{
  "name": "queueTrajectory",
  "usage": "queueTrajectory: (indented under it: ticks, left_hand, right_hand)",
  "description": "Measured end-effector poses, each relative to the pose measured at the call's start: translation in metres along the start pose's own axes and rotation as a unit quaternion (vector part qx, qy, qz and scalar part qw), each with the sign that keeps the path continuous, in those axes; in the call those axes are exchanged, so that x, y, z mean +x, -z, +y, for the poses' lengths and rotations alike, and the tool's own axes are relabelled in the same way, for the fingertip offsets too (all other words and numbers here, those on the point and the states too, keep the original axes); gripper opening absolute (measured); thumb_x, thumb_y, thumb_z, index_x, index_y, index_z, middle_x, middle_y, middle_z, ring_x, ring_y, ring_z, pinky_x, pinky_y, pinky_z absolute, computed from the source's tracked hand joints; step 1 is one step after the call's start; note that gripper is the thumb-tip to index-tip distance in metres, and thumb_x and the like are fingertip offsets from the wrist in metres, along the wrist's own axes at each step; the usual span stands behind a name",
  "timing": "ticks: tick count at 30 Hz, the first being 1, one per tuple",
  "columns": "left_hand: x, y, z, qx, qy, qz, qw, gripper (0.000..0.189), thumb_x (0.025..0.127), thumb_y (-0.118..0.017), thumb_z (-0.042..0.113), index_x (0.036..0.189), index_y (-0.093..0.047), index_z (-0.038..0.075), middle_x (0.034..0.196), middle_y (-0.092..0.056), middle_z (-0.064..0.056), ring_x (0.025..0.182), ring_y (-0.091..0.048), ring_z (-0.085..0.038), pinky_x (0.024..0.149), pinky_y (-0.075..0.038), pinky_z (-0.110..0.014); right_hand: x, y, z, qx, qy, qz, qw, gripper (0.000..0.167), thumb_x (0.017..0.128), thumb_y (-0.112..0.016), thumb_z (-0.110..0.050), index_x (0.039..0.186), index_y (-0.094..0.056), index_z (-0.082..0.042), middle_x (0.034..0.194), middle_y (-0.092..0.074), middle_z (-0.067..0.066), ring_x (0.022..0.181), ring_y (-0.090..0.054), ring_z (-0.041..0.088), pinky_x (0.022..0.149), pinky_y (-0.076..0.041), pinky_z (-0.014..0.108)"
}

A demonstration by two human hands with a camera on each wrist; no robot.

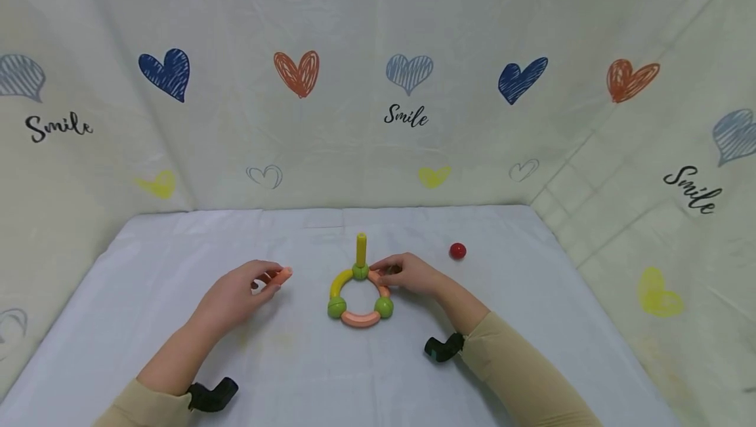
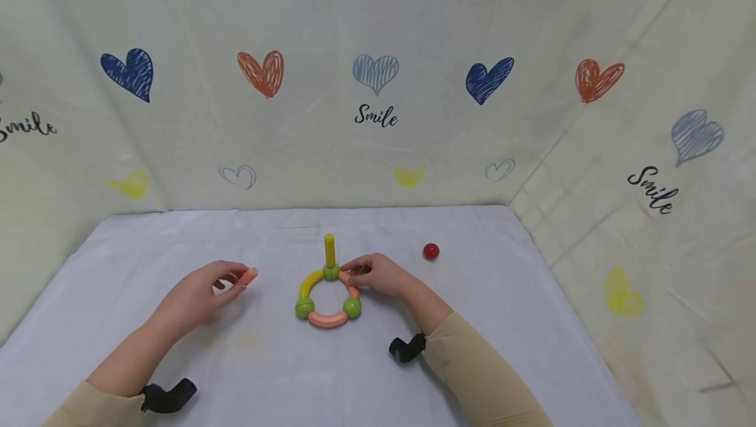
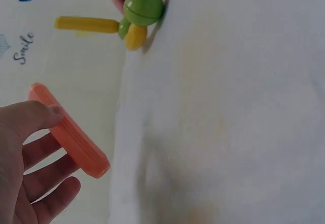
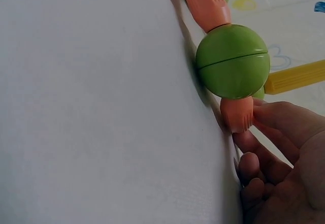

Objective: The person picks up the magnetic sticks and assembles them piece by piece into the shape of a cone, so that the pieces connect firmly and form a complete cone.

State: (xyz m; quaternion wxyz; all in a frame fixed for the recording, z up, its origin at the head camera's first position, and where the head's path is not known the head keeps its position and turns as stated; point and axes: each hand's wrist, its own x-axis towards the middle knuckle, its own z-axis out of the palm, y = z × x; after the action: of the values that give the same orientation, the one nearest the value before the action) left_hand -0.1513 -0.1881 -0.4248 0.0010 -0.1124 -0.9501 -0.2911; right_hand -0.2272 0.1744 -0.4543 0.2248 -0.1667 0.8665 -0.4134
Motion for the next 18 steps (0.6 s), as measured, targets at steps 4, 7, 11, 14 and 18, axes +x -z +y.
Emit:
queueTrajectory:
  ticks: [4, 7, 11, 14, 18]
  left_hand:
    - [0.001, -0.010, 0.010, -0.035, -0.032, 0.006, 0.9989, 0.034, 0.093, -0.071, 0.028, 0.125, -0.065, 0.020, 0.109, -0.066, 0.007, 0.098, -0.063, -0.017, 0.084, -0.051, -0.039]
    - [0.003, -0.016, 0.020, -0.064, -0.032, -0.001, 0.9974, 0.036, 0.091, -0.072, 0.022, 0.125, -0.062, 0.019, 0.112, -0.066, 0.006, 0.100, -0.063, -0.018, 0.084, -0.052, -0.038]
    - [0.006, -0.022, 0.034, -0.104, -0.015, -0.015, 0.9944, 0.037, 0.091, -0.072, 0.022, 0.125, -0.058, 0.021, 0.115, -0.064, 0.003, 0.102, -0.064, -0.021, 0.085, -0.052, -0.038]
    - [0.007, -0.026, 0.043, -0.136, -0.003, -0.021, 0.9905, 0.037, 0.091, -0.073, 0.024, 0.124, -0.056, 0.023, 0.117, -0.062, 0.002, 0.104, -0.064, -0.021, 0.085, -0.052, -0.036]
    - [0.008, -0.031, 0.053, -0.178, 0.000, -0.022, 0.9837, 0.036, 0.090, -0.074, 0.026, 0.121, -0.055, 0.026, 0.118, -0.060, 0.005, 0.105, -0.064, -0.018, 0.084, -0.052, -0.036]
  right_hand:
    - [0.001, 0.000, 0.001, -0.004, 0.000, 0.000, 1.0000, 0.029, 0.092, -0.071, -0.022, 0.121, -0.073, -0.023, 0.099, -0.062, -0.002, 0.089, -0.050, 0.018, 0.074, -0.042, 0.031]
    - [0.002, 0.000, 0.002, -0.005, 0.001, -0.001, 1.0000, 0.030, 0.092, -0.071, -0.022, 0.121, -0.073, -0.023, 0.099, -0.063, -0.002, 0.089, -0.051, 0.018, 0.074, -0.043, 0.031]
    - [0.002, -0.001, 0.002, -0.002, 0.003, -0.001, 1.0000, 0.030, 0.091, -0.072, -0.023, 0.121, -0.073, -0.023, 0.099, -0.063, -0.002, 0.089, -0.051, 0.019, 0.075, -0.043, 0.031]
    - [0.002, -0.002, 0.002, -0.004, -0.002, -0.002, 1.0000, 0.030, 0.091, -0.072, -0.024, 0.121, -0.073, -0.023, 0.099, -0.063, -0.002, 0.089, -0.051, 0.019, 0.075, -0.043, 0.031]
    - [0.002, -0.001, 0.003, -0.009, -0.006, 0.000, 0.9999, 0.030, 0.091, -0.071, -0.024, 0.122, -0.072, -0.025, 0.101, -0.063, -0.003, 0.089, -0.052, 0.018, 0.075, -0.043, 0.031]
